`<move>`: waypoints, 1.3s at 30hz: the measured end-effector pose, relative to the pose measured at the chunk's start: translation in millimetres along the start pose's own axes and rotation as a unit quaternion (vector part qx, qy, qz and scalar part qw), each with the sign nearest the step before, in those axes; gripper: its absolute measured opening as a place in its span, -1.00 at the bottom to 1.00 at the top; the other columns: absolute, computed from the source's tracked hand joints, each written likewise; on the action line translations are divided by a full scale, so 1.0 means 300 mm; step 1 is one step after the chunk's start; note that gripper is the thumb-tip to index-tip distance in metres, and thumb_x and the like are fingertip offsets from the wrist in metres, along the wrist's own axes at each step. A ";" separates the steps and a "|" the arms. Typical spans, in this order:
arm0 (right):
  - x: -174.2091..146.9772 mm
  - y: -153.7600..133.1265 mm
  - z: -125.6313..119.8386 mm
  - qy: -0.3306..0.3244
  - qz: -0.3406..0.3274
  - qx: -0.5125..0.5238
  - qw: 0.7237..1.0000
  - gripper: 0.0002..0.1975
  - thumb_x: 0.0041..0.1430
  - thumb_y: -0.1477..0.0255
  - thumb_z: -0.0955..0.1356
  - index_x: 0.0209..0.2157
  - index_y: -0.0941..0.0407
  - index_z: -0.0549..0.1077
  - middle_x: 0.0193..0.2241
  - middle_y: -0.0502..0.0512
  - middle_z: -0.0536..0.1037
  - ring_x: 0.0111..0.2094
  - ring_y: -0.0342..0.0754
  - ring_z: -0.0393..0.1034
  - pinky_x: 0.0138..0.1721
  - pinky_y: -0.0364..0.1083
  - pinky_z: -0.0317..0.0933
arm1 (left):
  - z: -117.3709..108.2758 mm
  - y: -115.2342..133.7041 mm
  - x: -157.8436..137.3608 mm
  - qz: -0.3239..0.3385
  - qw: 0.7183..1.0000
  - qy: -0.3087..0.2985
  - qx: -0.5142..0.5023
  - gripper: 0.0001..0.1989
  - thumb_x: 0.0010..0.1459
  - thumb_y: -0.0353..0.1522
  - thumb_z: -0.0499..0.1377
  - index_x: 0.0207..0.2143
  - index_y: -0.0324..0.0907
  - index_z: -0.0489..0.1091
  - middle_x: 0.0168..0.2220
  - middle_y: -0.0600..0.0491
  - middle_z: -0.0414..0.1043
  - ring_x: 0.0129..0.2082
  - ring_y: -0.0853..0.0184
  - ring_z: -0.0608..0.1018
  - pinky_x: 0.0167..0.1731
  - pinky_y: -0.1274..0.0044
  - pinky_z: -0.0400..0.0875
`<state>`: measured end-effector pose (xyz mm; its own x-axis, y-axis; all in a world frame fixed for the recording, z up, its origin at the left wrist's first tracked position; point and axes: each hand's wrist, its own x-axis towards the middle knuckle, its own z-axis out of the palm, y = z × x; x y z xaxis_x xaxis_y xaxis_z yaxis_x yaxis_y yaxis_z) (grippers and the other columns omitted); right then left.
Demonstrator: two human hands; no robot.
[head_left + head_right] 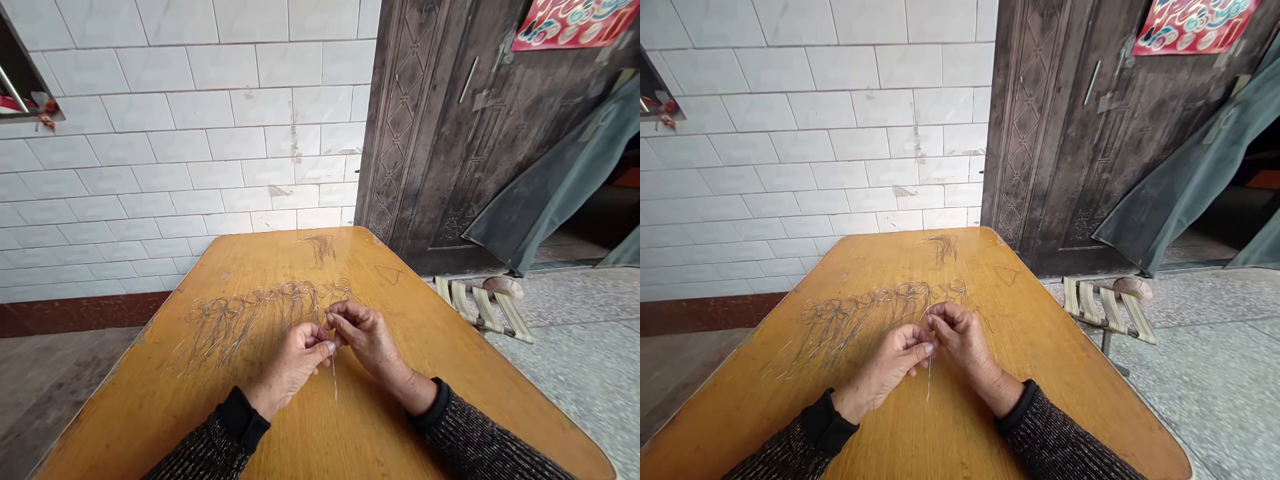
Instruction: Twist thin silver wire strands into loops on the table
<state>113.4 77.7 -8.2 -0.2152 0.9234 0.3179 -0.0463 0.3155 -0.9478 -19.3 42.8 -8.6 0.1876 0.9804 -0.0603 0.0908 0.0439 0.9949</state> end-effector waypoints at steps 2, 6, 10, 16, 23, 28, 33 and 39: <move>-0.001 -0.004 0.001 -0.003 0.002 0.002 1.000 -0.85 -0.01 0.34 0.31 -0.48 0.15 0.37 -0.63 -0.04 0.40 -0.68 -0.25 0.21 -0.64 -0.22 0.13 | 0.000 0.001 0.001 -0.002 1.000 -0.014 -0.007 -0.89 -0.01 -0.37 0.13 -0.44 -0.25 0.26 -0.53 0.11 0.34 -0.59 0.52 0.32 -0.61 0.66 0.11; 0.001 -0.013 0.000 -0.002 -0.007 0.005 1.000 -0.81 0.02 0.30 0.31 -0.51 0.15 0.37 -0.63 -0.02 0.41 -0.67 -0.25 0.21 -0.63 -0.24 0.13 | -0.003 0.002 0.001 0.000 1.000 -0.001 -0.005 -0.86 -0.05 -0.38 0.14 -0.39 -0.27 0.34 -0.52 0.11 0.33 -0.58 0.51 0.32 -0.63 0.66 0.11; 0.003 -0.014 0.004 0.004 0.010 0.041 0.999 -0.75 0.01 0.24 0.32 -0.51 0.15 0.33 -0.63 -0.03 0.41 -0.70 -0.27 0.20 -0.67 -0.25 0.07 | -0.002 -0.001 0.004 0.015 1.000 0.017 0.011 -0.91 -0.07 -0.40 0.14 -0.46 -0.26 0.34 -0.57 0.14 0.28 -0.58 0.50 0.30 -0.62 0.66 0.13; 0.000 -0.024 0.006 0.011 0.032 0.056 0.998 -0.75 -0.05 0.26 0.35 -0.55 0.15 0.31 -0.71 -0.07 0.37 -0.72 -0.27 0.17 -0.68 -0.24 0.06 | 0.000 -0.001 0.003 0.074 0.993 -0.008 0.092 -0.92 -0.01 -0.42 0.08 -0.50 -0.26 0.34 -0.60 0.15 0.23 -0.61 0.51 0.23 -0.62 0.64 0.12; 0.006 -0.028 0.003 0.020 0.057 0.078 0.995 -0.73 -0.08 0.24 0.36 -0.57 0.16 0.29 -0.73 -0.07 0.37 -0.76 -0.28 0.16 -0.71 -0.24 0.07 | 0.010 -0.015 0.000 0.100 0.989 -0.011 0.112 -0.91 0.00 -0.43 0.06 -0.49 -0.25 0.32 -0.59 0.16 0.20 -0.60 0.50 0.24 -0.63 0.65 0.18; 0.023 -0.030 -0.019 0.061 0.019 0.055 0.996 -0.75 -0.03 0.27 0.35 -0.55 0.17 0.32 -0.70 -0.05 0.38 -0.73 -0.28 0.19 -0.69 -0.25 0.08 | 0.021 -0.028 -0.004 0.032 0.996 -0.011 0.083 -0.88 -0.04 -0.42 0.09 -0.40 -0.27 0.35 -0.55 0.14 0.27 -0.59 0.50 0.30 -0.67 0.68 0.18; 0.028 -0.029 -0.025 0.053 0.026 0.054 0.997 -0.77 -0.04 0.31 0.35 -0.57 0.17 0.29 -0.72 -0.06 0.37 -0.75 -0.28 0.18 -0.71 -0.26 0.06 | 0.026 -0.012 -0.015 0.045 0.995 -0.033 0.081 -0.94 -0.04 -0.45 0.07 -0.47 -0.26 0.32 -0.60 0.17 0.26 -0.65 0.52 0.30 -0.65 0.66 0.22; 0.024 -0.024 -0.022 0.042 0.045 0.074 0.995 -0.79 -0.06 0.34 0.35 -0.58 0.16 0.27 -0.74 -0.07 0.37 -0.77 -0.29 0.16 -0.73 -0.26 0.03 | 0.025 -0.001 -0.024 0.055 0.993 -0.065 0.082 -0.92 0.01 -0.41 0.09 -0.49 -0.26 0.29 -0.59 0.16 0.27 -0.65 0.54 0.30 -0.63 0.65 0.24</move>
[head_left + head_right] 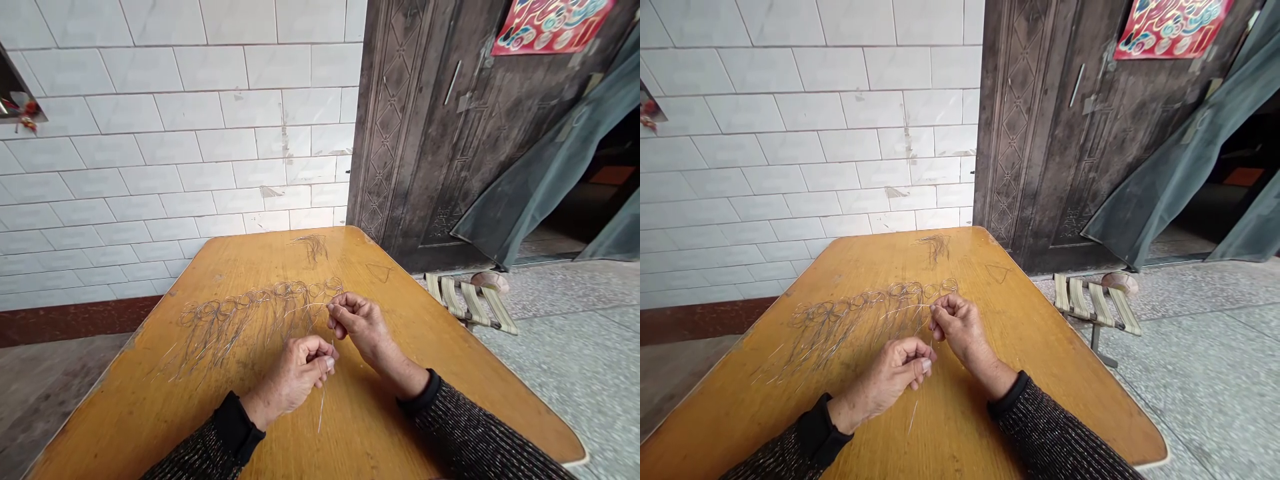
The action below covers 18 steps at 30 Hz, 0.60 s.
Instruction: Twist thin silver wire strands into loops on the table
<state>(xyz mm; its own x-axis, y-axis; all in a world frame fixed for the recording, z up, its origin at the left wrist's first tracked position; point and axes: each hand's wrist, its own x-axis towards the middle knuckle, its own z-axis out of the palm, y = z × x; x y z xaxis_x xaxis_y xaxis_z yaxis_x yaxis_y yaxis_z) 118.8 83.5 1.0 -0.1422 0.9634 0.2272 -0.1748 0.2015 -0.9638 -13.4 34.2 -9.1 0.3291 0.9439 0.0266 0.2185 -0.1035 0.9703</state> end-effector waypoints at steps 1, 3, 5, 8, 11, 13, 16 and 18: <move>0.000 0.000 -0.001 -0.001 0.002 0.002 1.000 -0.79 -0.06 0.34 0.35 -0.57 0.16 0.27 -0.74 -0.07 0.37 -0.77 -0.29 0.16 -0.73 -0.26 0.03 | 0.001 0.000 -0.001 -0.003 1.000 -0.005 -0.006 -0.92 0.01 -0.40 0.09 -0.48 -0.26 0.28 -0.59 0.16 0.27 -0.65 0.54 0.30 -0.63 0.66 0.23; 0.003 -0.001 -0.007 0.003 -0.002 0.004 1.000 -0.79 -0.05 0.34 0.35 -0.56 0.17 0.28 -0.73 -0.07 0.37 -0.77 -0.29 0.16 -0.72 -0.26 0.03 | 0.004 -0.001 -0.003 -0.019 0.999 -0.011 -0.027 -0.90 0.02 -0.37 0.10 -0.46 -0.25 0.27 -0.59 0.17 0.26 -0.66 0.55 0.30 -0.64 0.66 0.22; 0.011 -0.005 -0.015 0.013 -0.012 0.005 1.000 -0.80 -0.04 0.35 0.35 -0.55 0.18 0.29 -0.72 -0.07 0.38 -0.76 -0.30 0.18 -0.71 -0.27 0.04 | 0.008 -0.004 -0.005 -0.040 0.998 -0.015 -0.047 -0.88 0.02 -0.35 0.10 -0.43 -0.25 0.27 -0.60 0.18 0.26 -0.68 0.55 0.28 -0.66 0.67 0.19; 0.025 -0.012 -0.030 0.040 -0.022 0.009 0.999 -0.80 -0.04 0.35 0.35 -0.55 0.18 0.31 -0.72 -0.07 0.38 -0.75 -0.30 0.18 -0.70 -0.27 0.05 | 0.013 -0.005 -0.010 -0.064 0.996 -0.026 -0.053 -0.86 0.00 -0.35 0.11 -0.39 -0.26 0.30 -0.57 0.16 0.28 -0.68 0.56 0.27 -0.68 0.68 0.15; 0.034 -0.015 -0.039 0.056 -0.021 0.013 0.998 -0.81 -0.06 0.36 0.35 -0.56 0.18 0.30 -0.72 -0.06 0.39 -0.76 -0.30 0.17 -0.71 -0.26 0.04 | 0.012 -0.001 -0.016 -0.065 0.997 -0.036 -0.033 -0.86 -0.01 -0.36 0.10 -0.39 -0.28 0.31 -0.54 0.14 0.31 -0.65 0.55 0.30 -0.66 0.67 0.15; 0.035 -0.015 -0.038 0.054 -0.016 0.014 0.998 -0.82 -0.08 0.37 0.35 -0.58 0.18 0.30 -0.74 -0.07 0.38 -0.77 -0.30 0.16 -0.72 -0.27 0.03 | 0.010 0.004 -0.019 -0.049 0.998 -0.046 -0.011 -0.88 -0.01 -0.38 0.08 -0.41 -0.28 0.31 -0.56 0.14 0.31 -0.64 0.55 0.30 -0.64 0.67 0.17; 0.035 -0.014 -0.034 0.046 -0.012 0.015 0.999 -0.82 -0.09 0.38 0.35 -0.59 0.17 0.29 -0.75 -0.08 0.37 -0.78 -0.31 0.14 -0.73 -0.27 0.01 | 0.008 0.006 -0.022 -0.029 0.997 -0.067 0.005 -0.90 0.00 -0.40 0.06 -0.44 -0.27 0.31 -0.57 0.14 0.30 -0.65 0.55 0.30 -0.63 0.66 0.19; 0.038 -0.015 -0.037 0.051 -0.013 0.018 0.998 -0.82 -0.09 0.38 0.36 -0.60 0.17 0.29 -0.75 -0.08 0.37 -0.78 -0.31 0.14 -0.73 -0.27 0.01 | 0.009 0.005 -0.023 -0.038 0.997 -0.072 -0.013 -0.88 0.00 -0.38 0.06 -0.41 -0.26 0.31 -0.55 0.14 0.31 -0.65 0.54 0.31 -0.65 0.67 0.19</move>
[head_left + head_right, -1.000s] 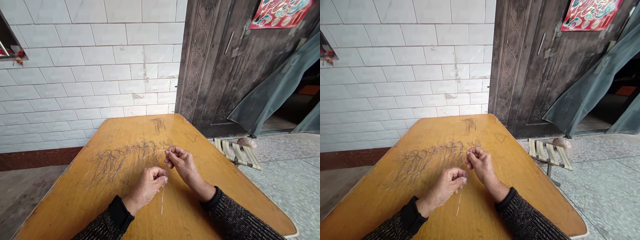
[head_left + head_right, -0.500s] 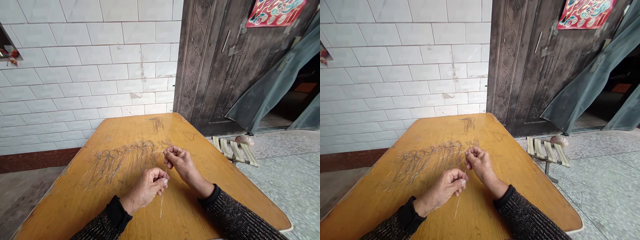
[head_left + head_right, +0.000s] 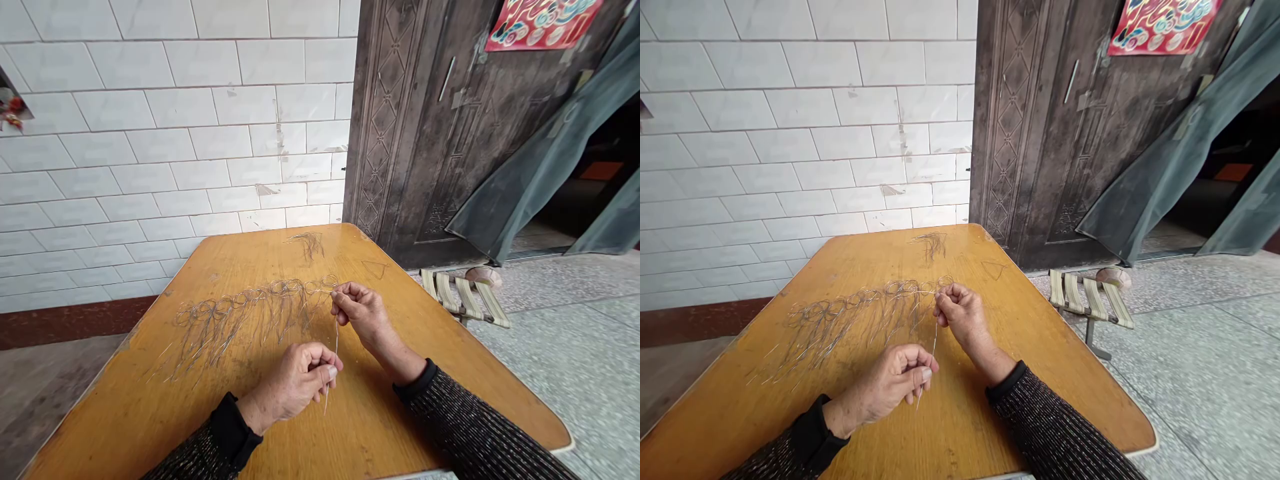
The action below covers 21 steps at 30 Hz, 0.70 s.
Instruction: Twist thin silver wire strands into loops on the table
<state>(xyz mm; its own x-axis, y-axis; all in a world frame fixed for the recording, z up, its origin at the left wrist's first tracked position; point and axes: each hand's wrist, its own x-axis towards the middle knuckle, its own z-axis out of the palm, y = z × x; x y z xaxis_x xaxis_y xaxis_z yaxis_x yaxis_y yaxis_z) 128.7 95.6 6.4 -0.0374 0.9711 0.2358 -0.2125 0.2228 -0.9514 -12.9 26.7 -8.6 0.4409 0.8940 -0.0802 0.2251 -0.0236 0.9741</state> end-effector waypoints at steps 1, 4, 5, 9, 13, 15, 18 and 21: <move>0.003 -0.001 -0.003 0.006 -0.002 0.002 1.000 -0.82 -0.09 0.38 0.35 -0.60 0.17 0.29 -0.75 -0.08 0.38 -0.78 -0.31 0.14 -0.73 -0.27 0.02 | 0.001 -0.001 0.000 -0.009 1.000 -0.002 -0.013 -0.86 -0.01 -0.37 0.06 -0.39 -0.27 0.31 -0.55 0.13 0.31 -0.64 0.54 0.31 -0.66 0.67 0.19; 0.015 -0.002 -0.014 0.022 -0.008 0.010 1.000 -0.83 -0.09 0.38 0.35 -0.59 0.17 0.30 -0.74 -0.07 0.39 -0.77 -0.31 0.16 -0.72 -0.28 0.04 | 0.005 -0.004 -0.002 -0.032 0.999 -0.007 -0.026 -0.83 -0.03 -0.36 0.07 -0.37 -0.28 0.31 -0.54 0.13 0.31 -0.62 0.53 0.33 -0.67 0.68 0.19; 0.017 -0.001 -0.016 0.024 -0.009 0.011 1.000 -0.83 -0.09 0.39 0.35 -0.59 0.17 0.30 -0.74 -0.07 0.39 -0.77 -0.31 0.16 -0.72 -0.28 0.04 | 0.006 -0.004 -0.003 -0.034 0.999 -0.010 -0.021 -0.83 -0.03 -0.36 0.07 -0.37 -0.28 0.32 -0.55 0.13 0.31 -0.62 0.53 0.33 -0.67 0.68 0.19; 0.012 0.002 -0.009 0.009 0.001 0.004 1.000 -0.81 -0.12 0.39 0.36 -0.62 0.17 0.27 -0.77 -0.08 0.37 -0.79 -0.31 0.13 -0.74 -0.27 0.00 | 0.014 -0.005 -0.010 -0.025 0.999 -0.021 0.022 -0.88 -0.03 -0.41 0.04 -0.43 -0.28 0.32 -0.57 0.14 0.30 -0.63 0.54 0.33 -0.65 0.68 0.21; 0.008 -0.002 -0.005 0.012 0.003 -0.001 1.000 -0.81 -0.13 0.39 0.36 -0.63 0.17 0.27 -0.77 -0.08 0.37 -0.80 -0.31 0.11 -0.75 -0.27 -0.02 | 0.022 -0.017 -0.011 -0.039 0.999 -0.025 0.019 -0.86 -0.04 -0.42 0.05 -0.38 -0.27 0.32 -0.57 0.15 0.30 -0.63 0.53 0.34 -0.64 0.66 0.22; 0.012 -0.003 -0.010 0.024 -0.001 0.003 1.000 -0.81 -0.12 0.38 0.36 -0.62 0.17 0.28 -0.76 -0.08 0.37 -0.80 -0.31 0.12 -0.74 -0.27 -0.02 | 0.025 -0.025 -0.008 -0.052 0.998 -0.024 0.013 -0.83 -0.05 -0.41 0.07 -0.34 -0.26 0.31 -0.58 0.16 0.31 -0.65 0.52 0.33 -0.64 0.65 0.23; 0.020 0.001 -0.018 0.029 -0.003 0.009 1.000 -0.81 -0.13 0.38 0.36 -0.62 0.17 0.28 -0.76 -0.08 0.37 -0.79 -0.31 0.12 -0.74 -0.27 -0.01 | 0.024 -0.031 -0.005 -0.060 0.998 -0.019 0.021 -0.85 -0.06 -0.42 0.09 -0.36 -0.26 0.31 -0.60 0.17 0.31 -0.66 0.52 0.32 -0.63 0.64 0.23; 0.023 0.009 -0.019 0.025 -0.001 0.009 1.000 -0.81 -0.13 0.38 0.36 -0.62 0.17 0.28 -0.77 -0.08 0.37 -0.80 -0.31 0.12 -0.75 -0.27 -0.02 | 0.020 -0.021 -0.011 -0.054 0.997 -0.025 0.042 -0.90 -0.05 -0.42 0.07 -0.43 -0.26 0.32 -0.61 0.17 0.30 -0.65 0.52 0.33 -0.63 0.65 0.21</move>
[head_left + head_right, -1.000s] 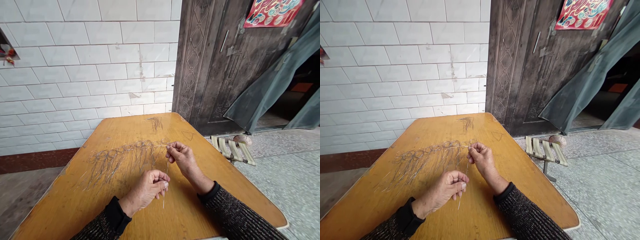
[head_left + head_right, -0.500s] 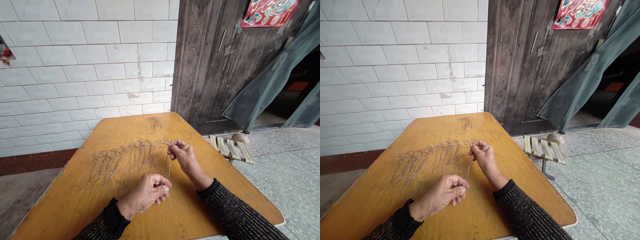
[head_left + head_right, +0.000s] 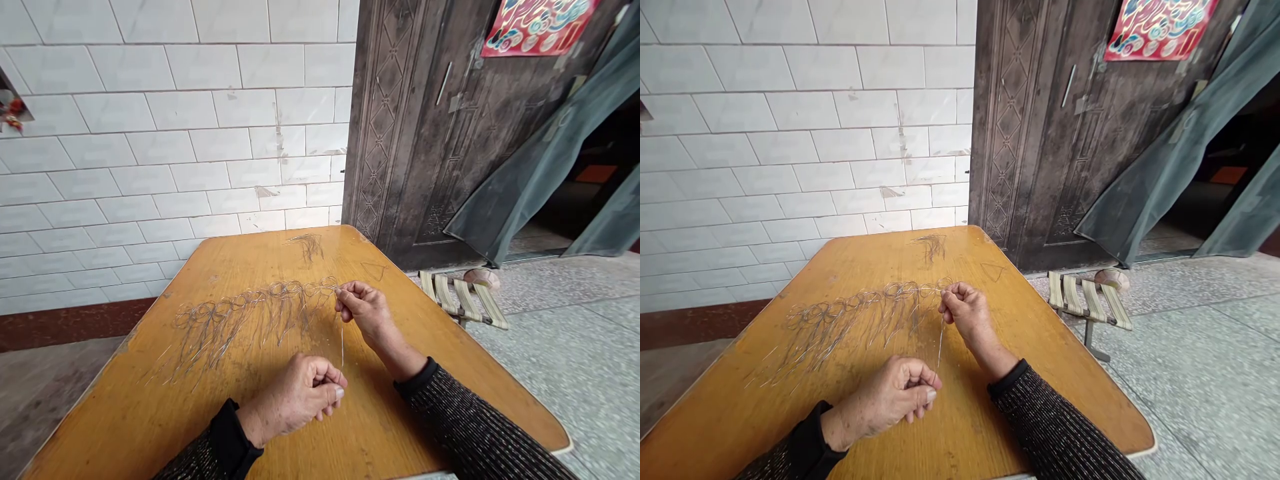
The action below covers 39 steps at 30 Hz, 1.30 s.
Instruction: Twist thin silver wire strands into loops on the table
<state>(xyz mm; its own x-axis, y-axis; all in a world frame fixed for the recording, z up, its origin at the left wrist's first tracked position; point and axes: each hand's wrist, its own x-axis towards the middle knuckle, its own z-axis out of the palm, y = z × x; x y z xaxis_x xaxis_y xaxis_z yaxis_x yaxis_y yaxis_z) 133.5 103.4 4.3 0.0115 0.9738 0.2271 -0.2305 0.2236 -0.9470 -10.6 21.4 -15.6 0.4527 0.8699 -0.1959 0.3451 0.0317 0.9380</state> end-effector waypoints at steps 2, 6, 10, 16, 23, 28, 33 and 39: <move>0.001 0.003 -0.001 -0.003 -0.001 0.000 1.000 -0.81 -0.13 0.39 0.36 -0.62 0.17 0.28 -0.77 -0.08 0.38 -0.80 -0.31 0.11 -0.75 -0.27 -0.01 | -0.005 0.008 -0.006 0.011 1.000 -0.004 0.011 -0.91 -0.02 -0.41 0.06 -0.45 -0.26 0.32 -0.61 0.17 0.29 -0.64 0.52 0.32 -0.64 0.66 0.19; 0.008 -0.002 -0.013 0.008 -0.019 0.002 1.000 -0.82 -0.11 0.38 0.36 -0.60 0.17 0.30 -0.75 -0.08 0.38 -0.79 -0.31 0.13 -0.73 -0.27 0.02 | -0.011 0.012 -0.008 0.015 1.000 0.001 0.000 -0.84 0.01 -0.33 0.06 -0.41 -0.26 0.33 -0.57 0.15 0.31 -0.62 0.51 0.34 -0.66 0.67 0.17; 0.016 -0.007 -0.026 0.018 -0.032 0.000 0.999 -0.82 -0.09 0.37 0.35 -0.59 0.17 0.31 -0.74 -0.08 0.39 -0.77 -0.30 0.15 -0.72 -0.27 0.03 | -0.011 0.015 -0.007 0.014 1.000 0.014 0.012 -0.82 0.02 -0.31 0.07 -0.43 -0.26 0.34 -0.56 0.14 0.33 -0.61 0.51 0.35 -0.64 0.67 0.17; 0.012 0.000 -0.018 0.005 -0.015 -0.005 1.000 -0.82 -0.10 0.38 0.36 -0.60 0.17 0.29 -0.75 -0.08 0.38 -0.79 -0.30 0.13 -0.74 -0.26 0.01 | -0.005 0.022 -0.011 0.033 0.999 0.003 0.042 -0.90 -0.02 -0.43 0.03 -0.46 -0.26 0.32 -0.58 0.15 0.30 -0.61 0.52 0.34 -0.63 0.68 0.18; 0.009 0.002 -0.012 0.004 -0.006 -0.008 1.000 -0.82 -0.11 0.39 0.36 -0.61 0.16 0.28 -0.76 -0.08 0.37 -0.79 -0.30 0.12 -0.75 -0.27 -0.01 | 0.001 0.016 -0.014 0.004 1.000 -0.022 0.004 -0.88 -0.02 -0.39 0.06 -0.41 -0.25 0.32 -0.58 0.14 0.31 -0.63 0.51 0.33 -0.64 0.67 0.20; 0.014 0.000 -0.019 0.000 -0.010 -0.003 1.000 -0.79 -0.11 0.35 0.37 -0.60 0.16 0.29 -0.75 -0.08 0.37 -0.78 -0.30 0.12 -0.74 -0.26 0.00 | -0.036 0.033 -0.020 0.031 0.998 -0.054 0.001 -0.75 0.04 -0.24 0.10 -0.37 -0.27 0.36 -0.49 0.06 0.37 -0.57 0.48 0.39 -0.64 0.68 0.18; -0.027 0.003 0.014 -0.065 0.002 -0.027 0.998 -0.77 -0.04 0.31 0.35 -0.58 0.16 0.29 -0.72 -0.07 0.38 -0.77 -0.31 0.14 -0.72 -0.26 0.02 | -0.095 0.014 0.022 0.089 0.984 0.152 -0.037 -0.69 0.11 -0.18 0.04 -0.28 -0.25 0.35 -0.42 0.05 0.36 -0.59 0.51 0.31 -0.68 0.68 0.12; -0.094 0.026 0.076 -0.123 0.010 -0.094 0.988 -0.80 -0.02 0.33 0.33 -0.57 0.15 0.31 -0.73 -0.08 0.37 -0.76 -0.27 0.17 -0.71 -0.25 0.04 | -0.106 0.015 0.042 0.137 0.951 0.249 -0.123 -0.70 0.04 -0.22 0.14 -0.23 -0.25 0.35 -0.43 0.08 0.33 -0.57 0.51 0.31 -0.63 0.66 0.21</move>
<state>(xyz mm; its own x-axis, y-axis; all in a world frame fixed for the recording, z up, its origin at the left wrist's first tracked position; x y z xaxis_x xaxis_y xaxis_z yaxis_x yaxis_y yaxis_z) 109.2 76.6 -4.4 -0.2328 0.9437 0.2352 -0.0435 0.2315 -0.9719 -29.4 48.1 -4.6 0.0320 0.9852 0.1683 0.0397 -0.1695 0.9847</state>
